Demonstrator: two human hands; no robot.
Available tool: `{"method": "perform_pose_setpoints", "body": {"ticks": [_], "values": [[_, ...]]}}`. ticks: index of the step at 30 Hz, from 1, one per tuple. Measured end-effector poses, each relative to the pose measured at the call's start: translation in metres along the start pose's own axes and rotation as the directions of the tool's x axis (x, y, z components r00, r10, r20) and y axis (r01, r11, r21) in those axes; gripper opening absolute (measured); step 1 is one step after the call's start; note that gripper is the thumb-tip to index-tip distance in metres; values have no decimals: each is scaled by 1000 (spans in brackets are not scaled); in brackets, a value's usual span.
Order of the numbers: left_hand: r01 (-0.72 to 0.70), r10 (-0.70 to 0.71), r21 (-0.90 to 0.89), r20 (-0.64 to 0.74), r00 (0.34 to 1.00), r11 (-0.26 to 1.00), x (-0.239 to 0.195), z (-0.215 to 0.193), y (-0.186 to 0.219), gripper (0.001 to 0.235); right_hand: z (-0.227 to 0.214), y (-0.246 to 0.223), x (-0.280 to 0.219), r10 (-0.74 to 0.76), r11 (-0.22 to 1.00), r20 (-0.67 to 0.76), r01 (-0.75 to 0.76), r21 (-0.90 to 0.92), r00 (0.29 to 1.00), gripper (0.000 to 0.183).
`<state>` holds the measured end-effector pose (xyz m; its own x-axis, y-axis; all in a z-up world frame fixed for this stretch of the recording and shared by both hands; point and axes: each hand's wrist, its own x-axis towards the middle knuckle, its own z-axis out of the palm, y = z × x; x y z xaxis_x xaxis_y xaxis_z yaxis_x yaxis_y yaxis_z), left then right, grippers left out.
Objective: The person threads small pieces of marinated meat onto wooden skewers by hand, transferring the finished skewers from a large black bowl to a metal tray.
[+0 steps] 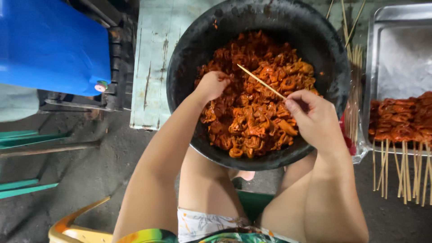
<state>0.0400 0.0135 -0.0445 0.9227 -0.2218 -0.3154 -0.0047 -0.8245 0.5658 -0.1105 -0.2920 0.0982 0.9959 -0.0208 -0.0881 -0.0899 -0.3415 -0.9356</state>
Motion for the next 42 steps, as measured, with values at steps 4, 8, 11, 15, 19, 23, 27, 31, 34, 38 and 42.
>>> {"method": "perform_pose_setpoints", "body": {"ticks": [4,8,11,15,19,23,27,31,34,38,42], "values": [[168,-154,-195,85,984,966,-36,-42,33,35,3,-4,4,42,999,10,-43,32,999,14],[-14,-5,-508,-37,999,861,-64,-48,47,30,5,-8,3,-13,1000,21,13,-14,1000,20],[-82,30,-815,-79,996,573,-66,-40,45,25,6,-10,2,-2,998,40,5,-60,999,21],[-5,20,-950,1,1000,313,-72,-36,36,14,7,-13,4,6,995,60,0,-99,998,22],[1,53,-994,7,999,110,-77,-34,40,7,8,-12,3,10,988,90,4,-155,996,21],[-38,69,-998,-35,997,42,-81,-39,50,9,9,-9,3,-33,991,95,45,-125,995,21],[18,28,-1000,18,999,2,-88,-46,58,13,9,-7,4,-33,991,87,44,-129,996,21],[-16,19,-990,-14,1000,141,-95,-46,67,19,9,-8,4,-82,982,81,94,-166,993,20],[-2,-3,-989,-3,1000,151,-98,-47,70,20,9,-10,3,-53,985,84,66,-156,995,22],[30,-34,-996,27,999,79,-98,-52,69,21,6,-10,3,27,985,54,-18,-169,998,23],[-25,-22,-998,-26,999,51,-97,-52,67,21,4,-7,4,-46,988,54,53,-143,998,22]]}}
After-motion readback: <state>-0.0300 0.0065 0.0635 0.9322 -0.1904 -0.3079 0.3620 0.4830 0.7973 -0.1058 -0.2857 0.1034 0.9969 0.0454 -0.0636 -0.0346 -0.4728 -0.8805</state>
